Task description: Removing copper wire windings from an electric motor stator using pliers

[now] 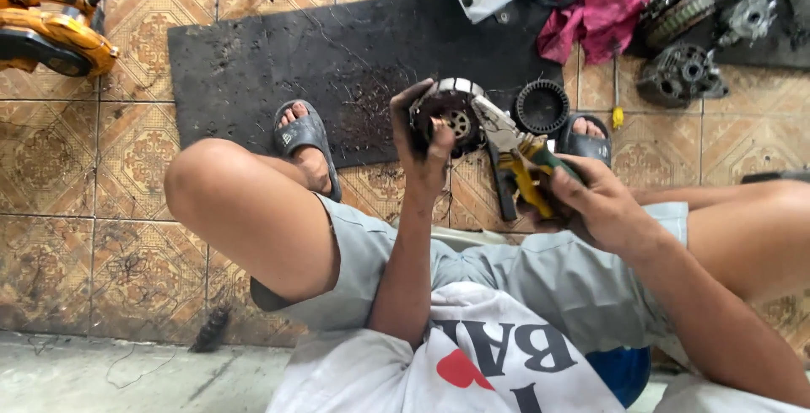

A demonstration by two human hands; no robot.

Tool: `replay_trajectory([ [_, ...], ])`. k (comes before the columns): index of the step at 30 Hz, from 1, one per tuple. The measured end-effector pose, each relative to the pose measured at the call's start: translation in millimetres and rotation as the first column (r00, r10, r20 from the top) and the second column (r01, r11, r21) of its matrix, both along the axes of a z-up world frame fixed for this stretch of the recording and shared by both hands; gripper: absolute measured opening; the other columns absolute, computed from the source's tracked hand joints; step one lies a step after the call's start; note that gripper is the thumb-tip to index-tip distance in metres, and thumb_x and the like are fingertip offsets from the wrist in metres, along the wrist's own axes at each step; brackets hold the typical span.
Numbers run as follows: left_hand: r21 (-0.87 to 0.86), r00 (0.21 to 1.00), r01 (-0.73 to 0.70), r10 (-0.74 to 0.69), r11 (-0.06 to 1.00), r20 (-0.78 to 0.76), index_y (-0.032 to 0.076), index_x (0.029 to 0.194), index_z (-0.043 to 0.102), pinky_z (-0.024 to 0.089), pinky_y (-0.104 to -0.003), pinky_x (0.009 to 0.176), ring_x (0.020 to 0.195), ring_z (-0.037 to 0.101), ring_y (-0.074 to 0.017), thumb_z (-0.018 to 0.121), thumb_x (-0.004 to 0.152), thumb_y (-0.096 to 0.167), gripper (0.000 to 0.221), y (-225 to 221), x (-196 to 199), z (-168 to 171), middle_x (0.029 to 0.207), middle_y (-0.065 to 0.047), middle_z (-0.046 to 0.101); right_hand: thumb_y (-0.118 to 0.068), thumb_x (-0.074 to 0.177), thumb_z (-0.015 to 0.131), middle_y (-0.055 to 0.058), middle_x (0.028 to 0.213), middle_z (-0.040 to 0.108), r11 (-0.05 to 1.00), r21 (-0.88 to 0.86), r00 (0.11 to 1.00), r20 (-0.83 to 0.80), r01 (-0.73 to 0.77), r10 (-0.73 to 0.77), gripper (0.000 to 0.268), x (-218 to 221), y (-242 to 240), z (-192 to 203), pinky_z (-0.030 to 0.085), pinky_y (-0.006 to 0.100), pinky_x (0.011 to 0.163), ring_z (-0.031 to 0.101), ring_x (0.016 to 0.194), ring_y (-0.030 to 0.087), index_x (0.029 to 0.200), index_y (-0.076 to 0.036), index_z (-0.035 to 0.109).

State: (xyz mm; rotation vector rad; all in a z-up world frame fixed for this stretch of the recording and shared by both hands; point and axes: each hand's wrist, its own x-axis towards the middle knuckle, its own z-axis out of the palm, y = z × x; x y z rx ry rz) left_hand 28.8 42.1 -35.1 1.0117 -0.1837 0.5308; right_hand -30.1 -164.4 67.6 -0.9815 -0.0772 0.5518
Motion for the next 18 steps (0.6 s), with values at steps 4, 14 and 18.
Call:
replay_trajectory([
  [4,0.289,0.975,-0.216,0.221,0.932,0.017,0.002,0.137,0.051,0.062,-0.04,0.086,0.101,0.065,-0.0282,0.076,0.085,0.028,0.064,-4,-2,-11,0.121,-0.017,0.054,-0.027,0.096,0.069,0.009,0.082,0.061,0.653,-0.715,0.784,0.544,0.248,0.298,0.03,15,-23,-17,0.048,0.035,0.056,0.066,0.074,0.031,0.077,-0.006,0.06],
  [14,0.283,0.715,-0.553,0.621,0.783,-0.321,0.013,0.144,0.041,0.056,-0.038,0.096,0.116,0.062,-0.0266,0.066,0.092,0.035,0.061,33,5,-8,0.137,-0.016,0.055,-0.048,0.099,0.059,0.006,0.087,0.074,-0.196,-0.913,0.62,-0.388,-0.357,0.682,0.036,3,-13,-16,0.05,0.04,0.074,0.068,0.075,0.024,0.09,-0.014,0.061],
  [18,0.22,0.693,-0.547,0.584,0.808,-0.423,0.014,0.137,0.048,0.06,-0.035,0.092,0.116,0.064,-0.0273,0.07,0.09,0.04,0.058,39,-4,30,0.135,-0.015,0.055,-0.055,0.1,0.056,0.002,0.079,0.069,-0.393,-0.768,0.43,-0.619,-0.506,0.657,0.042,25,-28,-2,0.046,0.033,0.069,0.058,0.068,0.018,0.091,-0.016,0.066],
])
